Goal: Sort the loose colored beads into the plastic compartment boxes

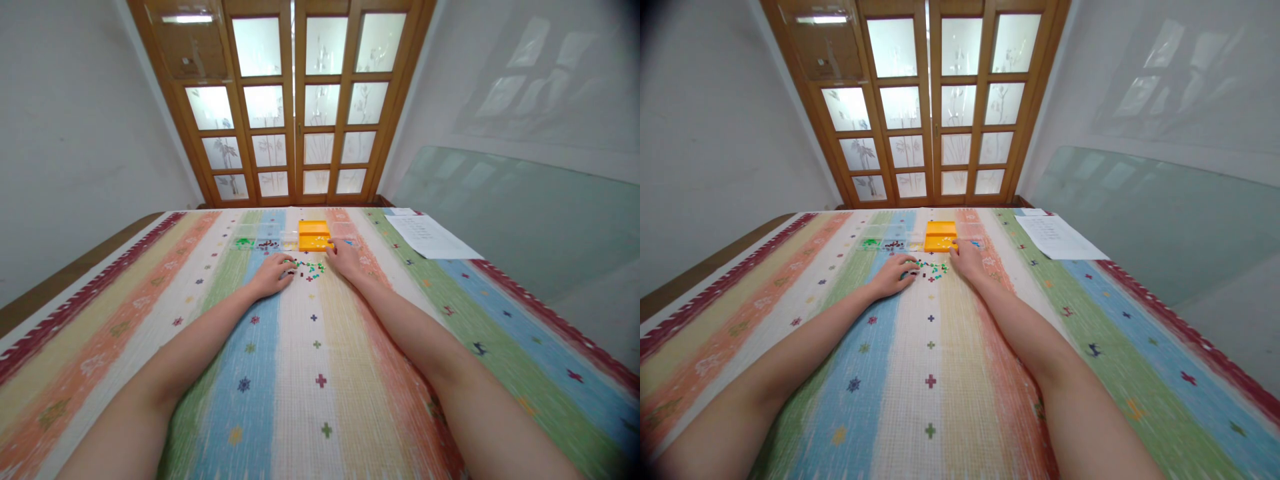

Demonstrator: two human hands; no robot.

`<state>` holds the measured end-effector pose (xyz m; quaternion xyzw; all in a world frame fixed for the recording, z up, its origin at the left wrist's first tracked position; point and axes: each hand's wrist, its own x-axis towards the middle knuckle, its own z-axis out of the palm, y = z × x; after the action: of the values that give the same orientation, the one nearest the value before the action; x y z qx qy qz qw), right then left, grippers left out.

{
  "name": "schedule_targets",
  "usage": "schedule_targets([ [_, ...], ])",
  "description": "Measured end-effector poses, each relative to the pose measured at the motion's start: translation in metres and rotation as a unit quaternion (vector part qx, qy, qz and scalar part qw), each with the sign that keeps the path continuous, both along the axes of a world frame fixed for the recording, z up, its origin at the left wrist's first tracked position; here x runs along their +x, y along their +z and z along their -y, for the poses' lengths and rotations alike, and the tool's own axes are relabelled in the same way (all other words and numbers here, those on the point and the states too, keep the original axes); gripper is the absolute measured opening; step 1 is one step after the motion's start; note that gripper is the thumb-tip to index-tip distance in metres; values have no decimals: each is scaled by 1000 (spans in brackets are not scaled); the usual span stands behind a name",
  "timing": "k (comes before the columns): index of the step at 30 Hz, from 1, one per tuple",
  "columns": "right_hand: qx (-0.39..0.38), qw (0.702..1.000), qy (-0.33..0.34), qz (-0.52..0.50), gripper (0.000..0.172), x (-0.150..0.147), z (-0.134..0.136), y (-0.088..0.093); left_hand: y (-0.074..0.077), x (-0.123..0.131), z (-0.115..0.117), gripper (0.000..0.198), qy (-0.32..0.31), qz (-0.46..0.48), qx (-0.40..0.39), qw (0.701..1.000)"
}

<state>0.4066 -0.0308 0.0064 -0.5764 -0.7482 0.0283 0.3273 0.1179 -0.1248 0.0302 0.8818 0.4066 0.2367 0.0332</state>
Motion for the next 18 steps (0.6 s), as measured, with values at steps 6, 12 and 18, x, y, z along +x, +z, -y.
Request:
schedule_targets([
  [6,5,1000,17,8,31,0,-1,0,9,11,8,31,-111,-28,-42,993],
  [12,4,999,31,15,29,-2,4,4,9,13,10,38,-97,-48,-54,993],
  [18,5,999,45,19,27,-3,6,7,1,11,7,43,-99,-53,-36,993],
])
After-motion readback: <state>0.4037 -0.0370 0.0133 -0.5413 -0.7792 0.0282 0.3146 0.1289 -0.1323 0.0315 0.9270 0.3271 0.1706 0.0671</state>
